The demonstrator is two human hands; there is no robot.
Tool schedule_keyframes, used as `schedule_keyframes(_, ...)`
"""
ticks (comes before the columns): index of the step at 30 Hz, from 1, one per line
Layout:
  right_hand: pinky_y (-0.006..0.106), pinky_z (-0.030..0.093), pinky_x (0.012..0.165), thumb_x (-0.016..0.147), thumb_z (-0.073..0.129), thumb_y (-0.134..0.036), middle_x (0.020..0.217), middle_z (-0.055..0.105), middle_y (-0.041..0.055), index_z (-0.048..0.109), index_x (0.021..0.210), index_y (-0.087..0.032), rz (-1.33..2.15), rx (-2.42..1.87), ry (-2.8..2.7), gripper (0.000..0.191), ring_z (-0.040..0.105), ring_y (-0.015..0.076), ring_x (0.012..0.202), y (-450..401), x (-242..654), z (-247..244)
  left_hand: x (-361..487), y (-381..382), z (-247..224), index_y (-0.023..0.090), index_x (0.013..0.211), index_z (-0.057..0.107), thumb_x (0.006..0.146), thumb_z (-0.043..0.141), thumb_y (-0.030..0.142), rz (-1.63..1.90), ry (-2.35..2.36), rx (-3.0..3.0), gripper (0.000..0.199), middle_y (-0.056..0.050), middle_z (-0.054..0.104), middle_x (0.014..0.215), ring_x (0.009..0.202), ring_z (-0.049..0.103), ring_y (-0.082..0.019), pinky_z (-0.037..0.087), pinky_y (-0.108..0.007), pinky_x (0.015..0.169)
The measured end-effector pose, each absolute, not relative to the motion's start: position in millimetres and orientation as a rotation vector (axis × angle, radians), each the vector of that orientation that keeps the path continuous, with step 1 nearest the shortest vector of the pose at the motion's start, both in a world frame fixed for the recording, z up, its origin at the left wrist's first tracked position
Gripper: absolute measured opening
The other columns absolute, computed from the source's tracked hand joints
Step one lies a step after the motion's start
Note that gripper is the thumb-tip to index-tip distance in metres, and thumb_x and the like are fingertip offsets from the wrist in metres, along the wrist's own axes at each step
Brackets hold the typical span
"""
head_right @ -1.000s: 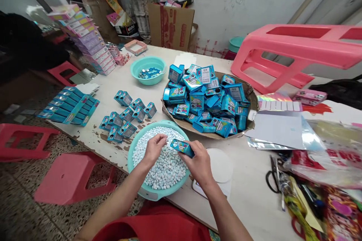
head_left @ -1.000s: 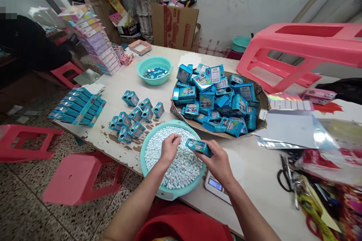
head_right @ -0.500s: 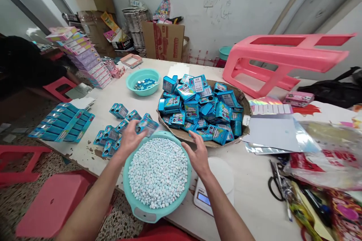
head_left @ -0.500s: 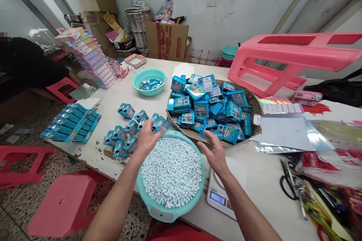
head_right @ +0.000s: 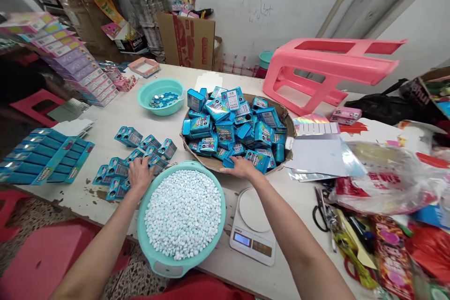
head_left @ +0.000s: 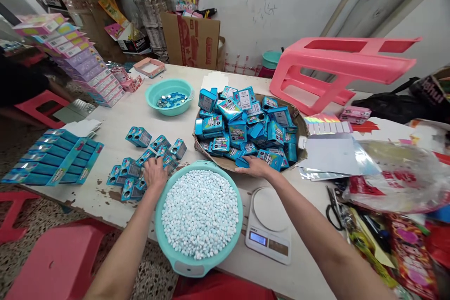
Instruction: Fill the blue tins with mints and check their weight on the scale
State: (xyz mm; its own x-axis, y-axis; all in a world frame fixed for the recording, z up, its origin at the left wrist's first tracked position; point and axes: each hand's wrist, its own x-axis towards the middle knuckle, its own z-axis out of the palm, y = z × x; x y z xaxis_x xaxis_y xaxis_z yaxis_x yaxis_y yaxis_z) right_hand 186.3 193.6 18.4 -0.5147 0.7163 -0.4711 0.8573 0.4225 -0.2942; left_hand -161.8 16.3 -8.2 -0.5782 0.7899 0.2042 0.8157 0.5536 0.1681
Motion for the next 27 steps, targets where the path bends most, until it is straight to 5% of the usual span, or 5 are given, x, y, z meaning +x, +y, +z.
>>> schedule_keyframes(5, 0.032, 0.043, 0.075, 0.065, 0.071, -0.046, 0.112, 0.063, 0.0113, 0.054, 0.122, -0.022, -0.648, 1.255, 2.568, 0.064, 0.060, 0.0295, 0.096, 183, 214, 39, -109, -28, -11, 0.019, 0.116, 0.055, 0.090, 0.044, 0.037, -0.811, -2.512, -1.880, 0.034, -0.011, 0.057, 0.110, 0.107, 0.051, -0.024, 0.039, -0.039, 0.095)
schedule_keyframes(9, 0.036, 0.042, 0.079, 0.073, 0.062, -0.029, 0.108, 0.063, 0.0105, 0.056, 0.116, -0.022, -0.742, 1.679, 2.759, 0.044, 0.058, 0.0286, 0.097, 152, 257, 60, -63, -54, -34, 0.019, 0.122, 0.052, 0.087, 0.046, 0.047, -0.682, -2.604, -2.036, 0.045, -0.012, 0.048, 0.127, 0.118, 0.043, -0.028, 0.035, -0.043, 0.100)
schedule_keyframes(13, 0.032, 0.047, 0.069, 0.067, 0.071, -0.036, 0.091, 0.062, 0.0021, 0.051, 0.109, -0.023, -1.813, 2.268, 2.602, 0.049, 0.059, 0.0207, 0.080, 104, 283, 63, -35, -43, -40, 0.015, 0.117, 0.057, 0.078, 0.055, 0.056, -0.607, -2.725, -1.914, 0.056, -0.015, 0.052, 0.114, 0.109, 0.047, -0.030, 0.037, -0.044, 0.095)
schedule_keyframes(19, 0.033, 0.051, 0.071, 0.055, 0.083, -0.030, 0.094, 0.062, 0.0013, 0.053, 0.103, -0.024, -2.769, 1.940, 1.912, 0.057, 0.061, 0.0208, 0.084, 31, 256, 40, -12, -29, -25, 0.022, 0.096, 0.064, 0.081, 0.052, 0.044, -0.575, -2.808, -1.869, 0.029, -0.009, 0.058, 0.094, 0.094, 0.052, -0.027, 0.041, -0.035, 0.078)
schedule_keyframes(27, 0.040, 0.052, 0.080, 0.056, 0.083, -0.029, 0.100, 0.068, 0.0060, 0.055, 0.106, -0.020, -2.938, 1.342, 1.618, 0.058, 0.064, 0.0242, 0.090, -9, 226, 35, -13, -26, -17, 0.019, 0.067, 0.060, 0.063, 0.068, 0.038, -2.009, -3.203, -1.131, 0.021, -0.001, 0.060, 0.069, 0.067, 0.056, -0.017, 0.041, -0.026, 0.063)
